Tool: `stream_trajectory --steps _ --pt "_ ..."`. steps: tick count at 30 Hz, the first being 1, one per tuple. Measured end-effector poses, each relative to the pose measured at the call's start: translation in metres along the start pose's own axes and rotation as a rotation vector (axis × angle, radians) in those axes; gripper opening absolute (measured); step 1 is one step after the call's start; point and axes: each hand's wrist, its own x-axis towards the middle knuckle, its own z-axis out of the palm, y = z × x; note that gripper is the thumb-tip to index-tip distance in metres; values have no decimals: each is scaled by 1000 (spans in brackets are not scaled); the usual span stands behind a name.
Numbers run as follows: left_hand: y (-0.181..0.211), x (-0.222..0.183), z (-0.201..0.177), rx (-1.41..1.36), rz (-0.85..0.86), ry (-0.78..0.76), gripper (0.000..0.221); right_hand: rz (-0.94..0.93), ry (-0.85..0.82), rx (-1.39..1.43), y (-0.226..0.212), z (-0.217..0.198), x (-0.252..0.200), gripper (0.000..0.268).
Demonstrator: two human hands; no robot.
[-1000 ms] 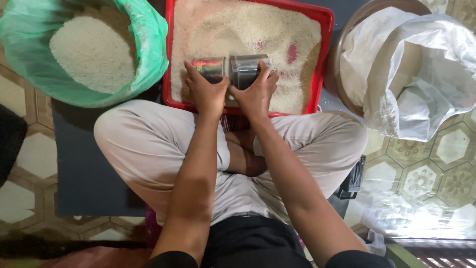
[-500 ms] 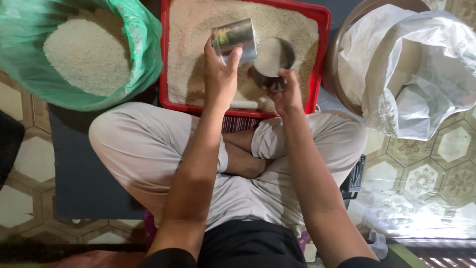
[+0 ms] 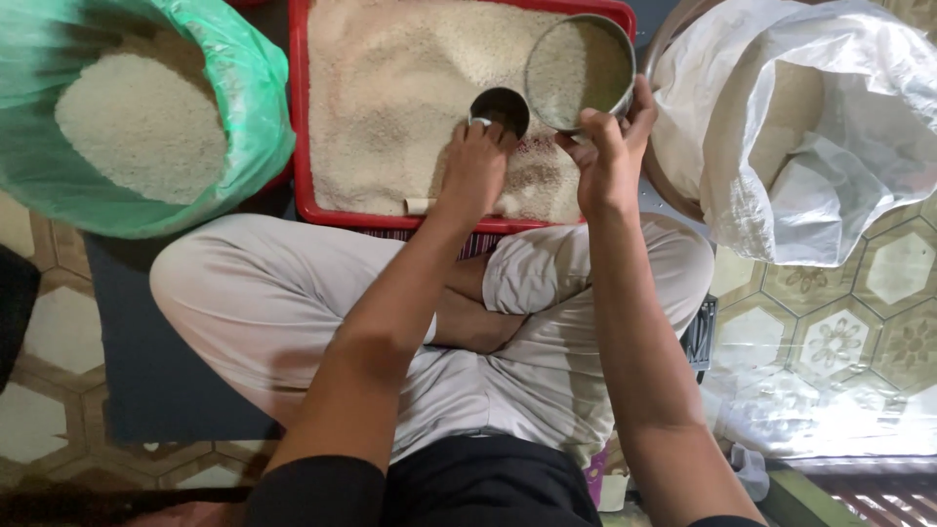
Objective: The person sits cross-legged on the floor in front of a red tray of rice and repeatedly scoops rice with a metal cup, pressing the cup into the rice, then pours the scooped rice into a green plastic bag beside the tray. A smaller metal ring and a white plastic roller rest in the tray and are occasionally moved aside.
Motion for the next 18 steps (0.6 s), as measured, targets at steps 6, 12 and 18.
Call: stream_trajectory --steps 6,12,18 --pt "-29 42 -11 40 -75 -274 32 -203 -15 -423 -15 6 -1 89" --pt "-23 12 -14 36 103 116 35 -496 -103 -872 -9 -2 18 98" --pt "-10 -20 -29 -22 -1 -100 61 -622 -98 -1021 -19 18 19 106"
